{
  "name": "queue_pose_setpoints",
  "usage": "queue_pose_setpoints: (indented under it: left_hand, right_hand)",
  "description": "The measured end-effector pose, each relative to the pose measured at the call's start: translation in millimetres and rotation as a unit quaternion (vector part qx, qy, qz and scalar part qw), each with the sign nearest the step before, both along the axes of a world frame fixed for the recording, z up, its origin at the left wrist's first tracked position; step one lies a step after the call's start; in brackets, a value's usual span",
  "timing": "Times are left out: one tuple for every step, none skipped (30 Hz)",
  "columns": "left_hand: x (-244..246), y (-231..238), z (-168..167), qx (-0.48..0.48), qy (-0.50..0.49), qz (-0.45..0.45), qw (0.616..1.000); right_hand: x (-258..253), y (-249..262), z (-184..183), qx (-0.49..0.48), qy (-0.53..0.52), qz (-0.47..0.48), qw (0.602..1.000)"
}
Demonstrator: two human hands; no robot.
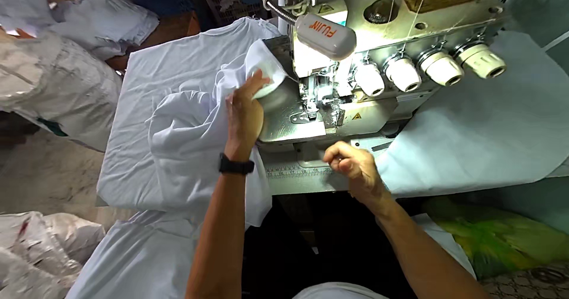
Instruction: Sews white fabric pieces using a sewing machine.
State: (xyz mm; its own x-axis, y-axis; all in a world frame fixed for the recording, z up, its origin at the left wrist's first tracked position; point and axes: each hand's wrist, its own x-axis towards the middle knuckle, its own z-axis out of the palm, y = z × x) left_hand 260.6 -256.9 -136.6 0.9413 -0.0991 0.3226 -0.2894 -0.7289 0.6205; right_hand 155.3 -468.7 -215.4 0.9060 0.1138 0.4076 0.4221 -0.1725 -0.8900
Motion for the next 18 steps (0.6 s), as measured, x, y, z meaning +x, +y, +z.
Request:
queue_pose_setpoints:
  left_hand:
    - [-24.7, 0.9, 4.2, 0.02, -0.005, -0.011, 1.0]
    - [-52.0, 2.5, 10.4, 0.042, -0.002, -0.029, 0.999]
    - [-71.8, 2.2, 15.7, 0.06, -0.001, -0.039, 0.997]
    - [-84.6, 1.1, 18.2, 0.07, 0.002, -0.041, 0.997]
    - [-94.2, 0.0, 18.4, 0.074, 0.004, -0.041, 0.996]
    - [-101.5, -1.4, 17.8, 0.077, 0.008, -0.039, 0.996]
    - [-106.7, -2.9, 16.9, 0.081, 0.008, -0.035, 0.996]
    - [-110.3, -3.8, 16.1, 0.086, 0.006, -0.032, 0.996]
    - [-112.9, -3.4, 14.9, 0.085, 0.003, -0.032, 0.996]
    - [-114.8, -0.7, 13.1, 0.08, -0.001, -0.039, 0.996]
    - [-116.4, 5.3, 11.4, 0.065, 0.0, -0.051, 0.997]
    - [-118.6, 15.2, 12.1, 0.044, 0.006, -0.064, 0.997]
    - [-123.2, 28.5, 17.4, 0.016, 0.016, -0.07, 0.997]
    - [-132.2, 43.2, 29.0, -0.012, 0.027, -0.079, 0.996]
    - [-146.9, 59.1, 48.5, -0.037, 0.04, -0.1, 0.993]
    - [-166.8, 76.7, 74.6, -0.052, 0.052, -0.127, 0.989]
    - [-189.7, 96.9, 103.6, -0.064, 0.057, -0.16, 0.983]
    - [-213.9, 120.5, 134.5, -0.087, 0.064, -0.188, 0.976]
  right_hand:
    - [3.0, -2.8, 9.4, -0.048, -0.019, -0.023, 0.998]
    - [7.4, -4.0, 18.8, -0.092, -0.044, -0.048, 0.994]
    - [13.0, -4.5, 28.8, -0.131, -0.08, -0.071, 0.986]
    - [18.5, -3.7, 38.6, -0.168, -0.117, -0.092, 0.974]
    - [22.9, -1.7, 47.0, -0.21, -0.148, -0.11, 0.96]
    - [26.6, 1.9, 54.4, -0.253, -0.17, -0.128, 0.944]
    - [29.7, 6.8, 60.7, -0.296, -0.181, -0.144, 0.927]
    - [32.4, 12.8, 65.3, -0.331, -0.184, -0.154, 0.912]
    - [35.2, 19.4, 67.5, -0.35, -0.188, -0.159, 0.904]
    - [37.8, 24.9, 67.0, -0.354, -0.191, -0.156, 0.902]
    - [39.9, 27.4, 65.7, -0.341, -0.193, -0.147, 0.908]
    - [40.4, 25.9, 67.1, -0.308, -0.182, -0.124, 0.925]
    - [39.2, 21.3, 72.8, -0.258, -0.153, -0.087, 0.95]
    - [38.1, 14.8, 81.6, -0.202, -0.114, -0.036, 0.972]
    - [37.8, 9.4, 90.4, -0.141, -0.079, 0.019, 0.987]
    - [38.8, 7.5, 97.9, -0.058, -0.057, 0.081, 0.993]
    - [40.9, 11.3, 101.9, 0.027, -0.056, 0.142, 0.988]
    - [43.2, 21.5, 102.2, 0.08, -0.07, 0.2, 0.974]
